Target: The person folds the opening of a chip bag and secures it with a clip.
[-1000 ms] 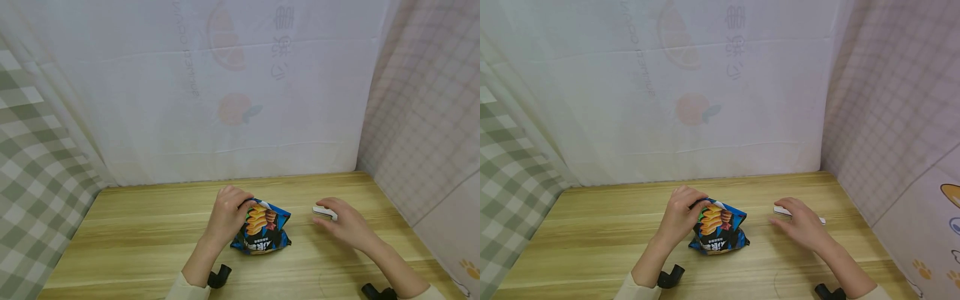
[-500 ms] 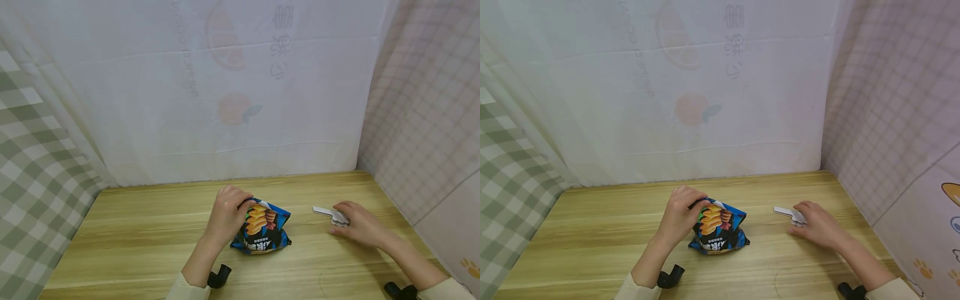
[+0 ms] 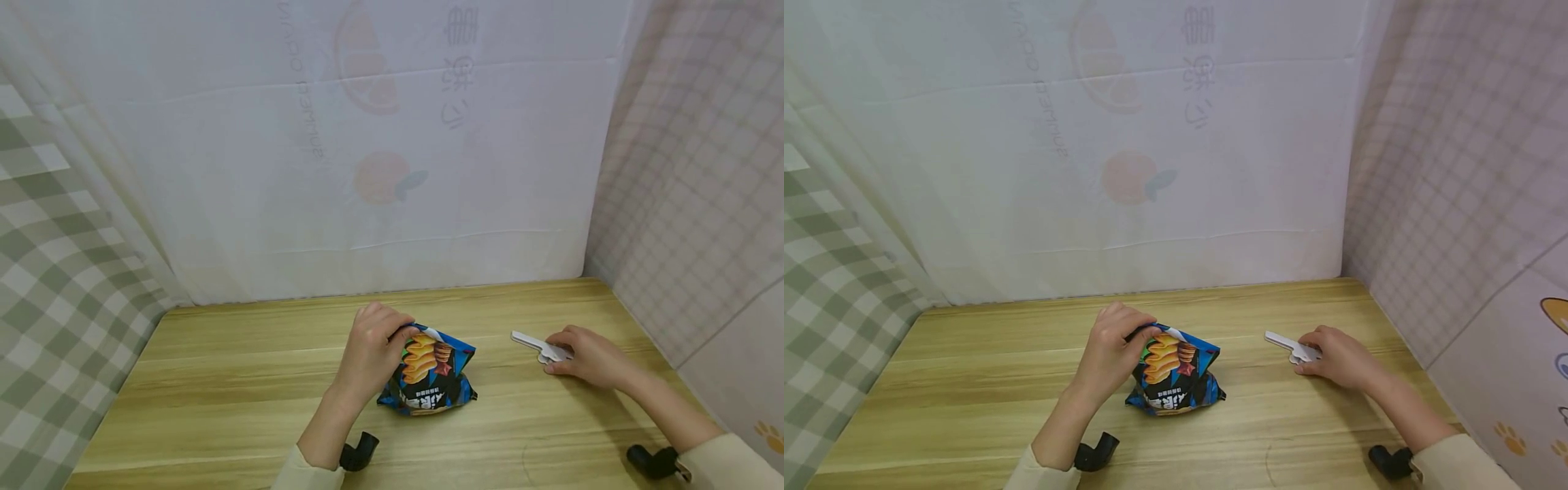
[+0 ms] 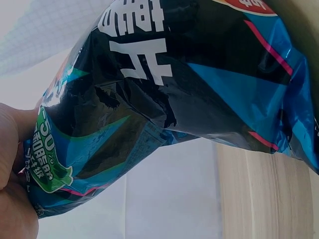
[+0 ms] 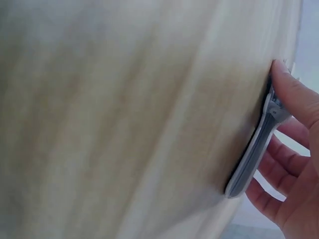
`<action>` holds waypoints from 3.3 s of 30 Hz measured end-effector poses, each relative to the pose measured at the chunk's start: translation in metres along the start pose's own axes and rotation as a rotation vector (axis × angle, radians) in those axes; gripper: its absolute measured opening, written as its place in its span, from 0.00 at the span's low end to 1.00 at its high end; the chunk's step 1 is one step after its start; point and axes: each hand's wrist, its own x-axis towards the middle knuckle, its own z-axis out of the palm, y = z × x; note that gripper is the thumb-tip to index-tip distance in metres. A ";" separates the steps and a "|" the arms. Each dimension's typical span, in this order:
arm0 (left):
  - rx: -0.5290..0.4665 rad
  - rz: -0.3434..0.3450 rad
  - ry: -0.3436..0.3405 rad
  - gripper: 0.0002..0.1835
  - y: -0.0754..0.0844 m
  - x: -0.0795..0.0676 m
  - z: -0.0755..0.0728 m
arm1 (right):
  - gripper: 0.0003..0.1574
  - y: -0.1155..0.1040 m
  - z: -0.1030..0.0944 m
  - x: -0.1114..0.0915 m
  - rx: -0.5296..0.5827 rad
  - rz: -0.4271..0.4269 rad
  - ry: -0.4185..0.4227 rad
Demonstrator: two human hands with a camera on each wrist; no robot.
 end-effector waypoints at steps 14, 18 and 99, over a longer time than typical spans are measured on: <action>0.000 0.004 0.005 0.04 0.001 0.000 0.000 | 0.37 0.000 -0.012 0.008 -0.003 0.020 -0.057; -0.002 0.001 -0.001 0.05 0.001 0.000 0.002 | 0.34 -0.001 -0.016 0.007 0.033 0.055 -0.064; 0.016 -0.005 0.003 0.05 -0.001 0.000 0.003 | 0.12 -0.103 0.000 0.003 0.538 0.042 0.605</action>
